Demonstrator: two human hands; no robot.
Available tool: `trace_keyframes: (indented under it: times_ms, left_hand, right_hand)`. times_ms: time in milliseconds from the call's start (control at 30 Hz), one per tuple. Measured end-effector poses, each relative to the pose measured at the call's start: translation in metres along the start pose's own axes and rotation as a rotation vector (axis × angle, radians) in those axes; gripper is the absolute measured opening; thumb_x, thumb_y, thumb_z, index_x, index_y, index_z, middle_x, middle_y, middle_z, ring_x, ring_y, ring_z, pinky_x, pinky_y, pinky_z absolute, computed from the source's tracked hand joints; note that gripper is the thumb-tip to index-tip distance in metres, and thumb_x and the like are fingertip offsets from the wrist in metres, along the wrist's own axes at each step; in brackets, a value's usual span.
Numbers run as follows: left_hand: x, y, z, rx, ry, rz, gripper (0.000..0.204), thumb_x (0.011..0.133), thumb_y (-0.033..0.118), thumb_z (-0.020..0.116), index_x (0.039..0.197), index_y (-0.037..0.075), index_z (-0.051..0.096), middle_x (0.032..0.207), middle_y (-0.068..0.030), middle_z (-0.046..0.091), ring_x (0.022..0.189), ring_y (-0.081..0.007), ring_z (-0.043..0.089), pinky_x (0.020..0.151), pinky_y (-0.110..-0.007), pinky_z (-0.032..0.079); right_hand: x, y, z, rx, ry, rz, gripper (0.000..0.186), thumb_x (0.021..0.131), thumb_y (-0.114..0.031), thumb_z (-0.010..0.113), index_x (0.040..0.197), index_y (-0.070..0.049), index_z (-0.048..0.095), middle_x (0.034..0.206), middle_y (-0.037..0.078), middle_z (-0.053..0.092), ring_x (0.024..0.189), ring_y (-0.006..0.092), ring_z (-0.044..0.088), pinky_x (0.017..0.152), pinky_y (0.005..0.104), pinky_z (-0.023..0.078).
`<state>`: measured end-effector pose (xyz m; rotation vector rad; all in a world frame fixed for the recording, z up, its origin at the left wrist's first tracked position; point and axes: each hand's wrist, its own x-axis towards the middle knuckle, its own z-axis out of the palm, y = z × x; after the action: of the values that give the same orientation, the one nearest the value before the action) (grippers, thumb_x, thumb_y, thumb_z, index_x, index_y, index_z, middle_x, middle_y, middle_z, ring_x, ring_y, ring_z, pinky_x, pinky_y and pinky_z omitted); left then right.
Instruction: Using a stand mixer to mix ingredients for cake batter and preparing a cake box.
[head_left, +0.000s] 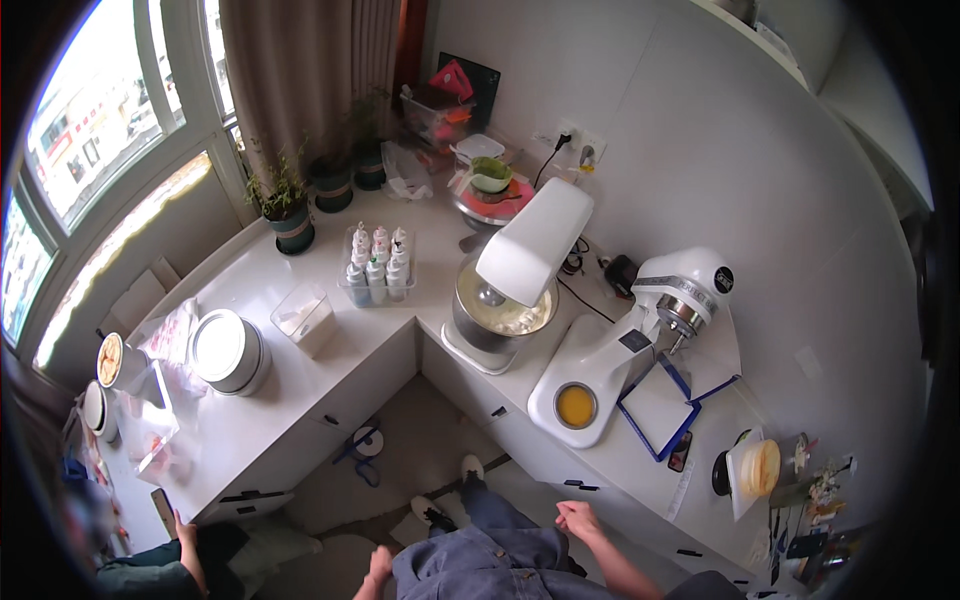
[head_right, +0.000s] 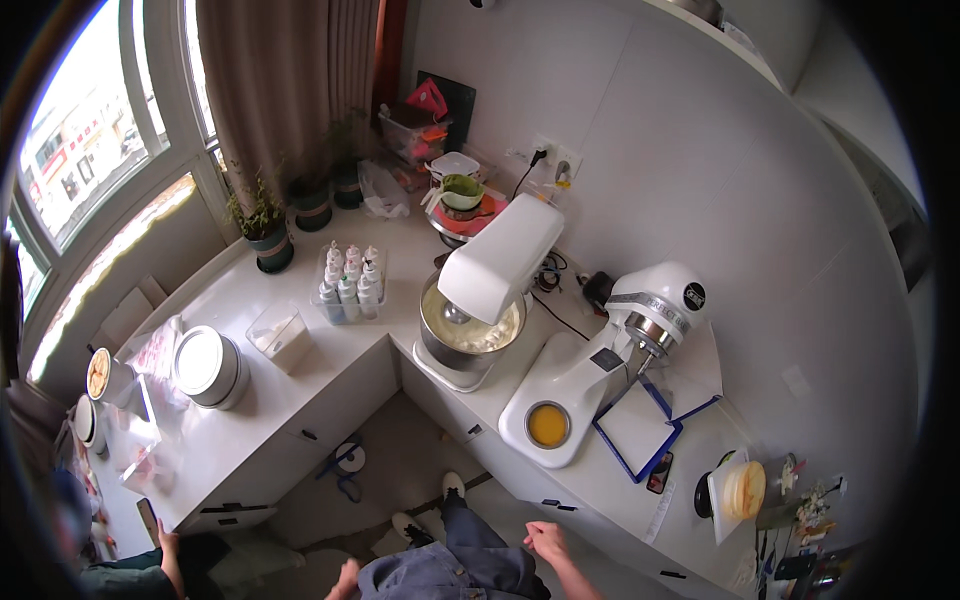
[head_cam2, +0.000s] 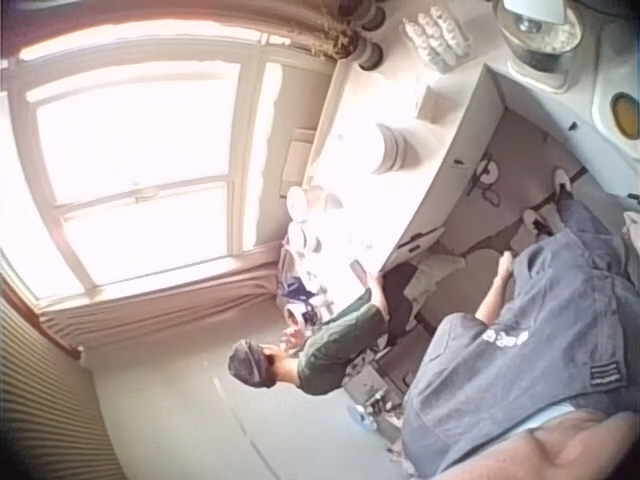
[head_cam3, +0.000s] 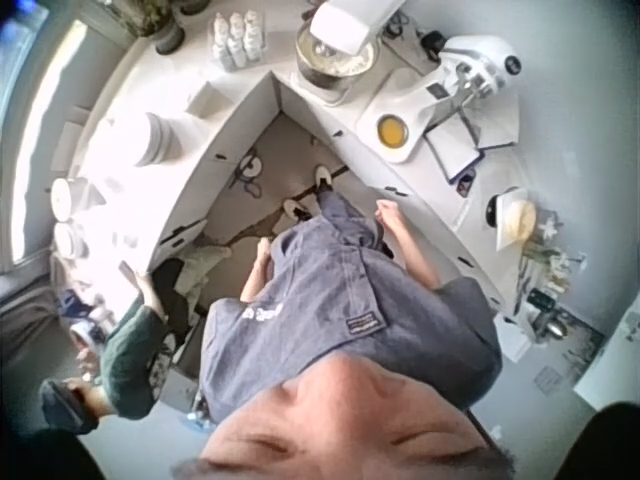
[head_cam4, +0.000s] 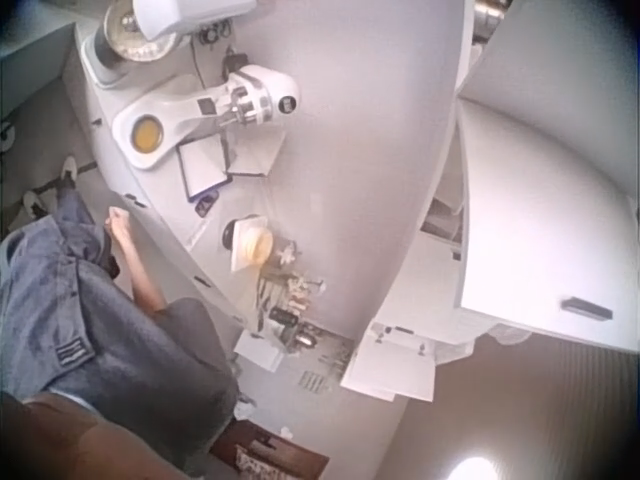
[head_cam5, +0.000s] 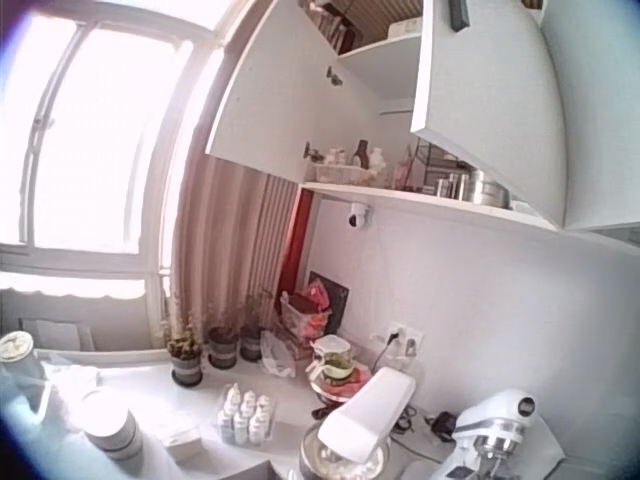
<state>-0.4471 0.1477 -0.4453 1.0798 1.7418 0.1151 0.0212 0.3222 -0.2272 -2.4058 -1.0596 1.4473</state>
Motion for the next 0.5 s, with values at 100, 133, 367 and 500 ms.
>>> trace_keyframes:
  times_ms: [100, 133, 367, 500]
  left_hand:
    - [0.050, 0.102, -0.095, -0.200, 0.214, -0.010, 0.026, 0.088, 0.021, 0.058, 0.094, 0.004, 0.077, 0.078, -0.0212, 0.073, 0.082, -0.0360, 0.074, 0.077, -0.044, 0.058]
    - [0.035, 0.163, -0.132, -0.385, 0.312, -0.037, 0.027, 0.090, 0.016, 0.055, 0.098, 0.002, 0.077, 0.070, -0.0161, 0.072, 0.071, -0.0261, 0.074, 0.070, -0.038, 0.058]
    - [0.043, 0.258, -0.188, -0.496, 0.440, 0.181, 0.025, 0.093, 0.013, 0.057, 0.100, -0.001, 0.076, 0.069, -0.0121, 0.071, 0.062, -0.0147, 0.069, 0.059, -0.031, 0.054]
    - [-0.039, 0.378, -0.192, -0.659, 0.286, 0.391, 0.022, 0.095, 0.019, 0.065, 0.097, -0.001, 0.074, 0.068, -0.0075, 0.066, 0.061, -0.0101, 0.060, 0.057, -0.029, 0.050]
  right_hand:
    - [-0.013, -0.012, 0.014, 0.010, -0.032, -0.108, 0.028, 0.099, -0.027, 0.061, 0.113, -0.008, 0.075, 0.082, 0.005, 0.075, 0.073, 0.0109, 0.069, 0.067, 0.0286, 0.055]
    - [-0.010, -0.008, 0.018, -0.021, -0.038, -0.156, 0.028, 0.099, -0.027, 0.061, 0.114, -0.008, 0.074, 0.083, 0.005, 0.076, 0.073, 0.0103, 0.069, 0.069, 0.0288, 0.055]
    - [-0.015, 0.063, 0.021, -0.190, 0.120, -0.104, 0.025, 0.089, -0.028, 0.068, 0.103, -0.011, 0.079, 0.096, 0.009, 0.078, 0.090, 0.0205, 0.074, 0.083, 0.0335, 0.057]
    - [-0.026, 0.087, 0.010, -0.035, 0.131, 0.116, 0.022, 0.087, -0.016, 0.067, 0.088, 0.002, 0.078, 0.071, 0.013, 0.074, 0.057, 0.0191, 0.072, 0.058, 0.0331, 0.059]
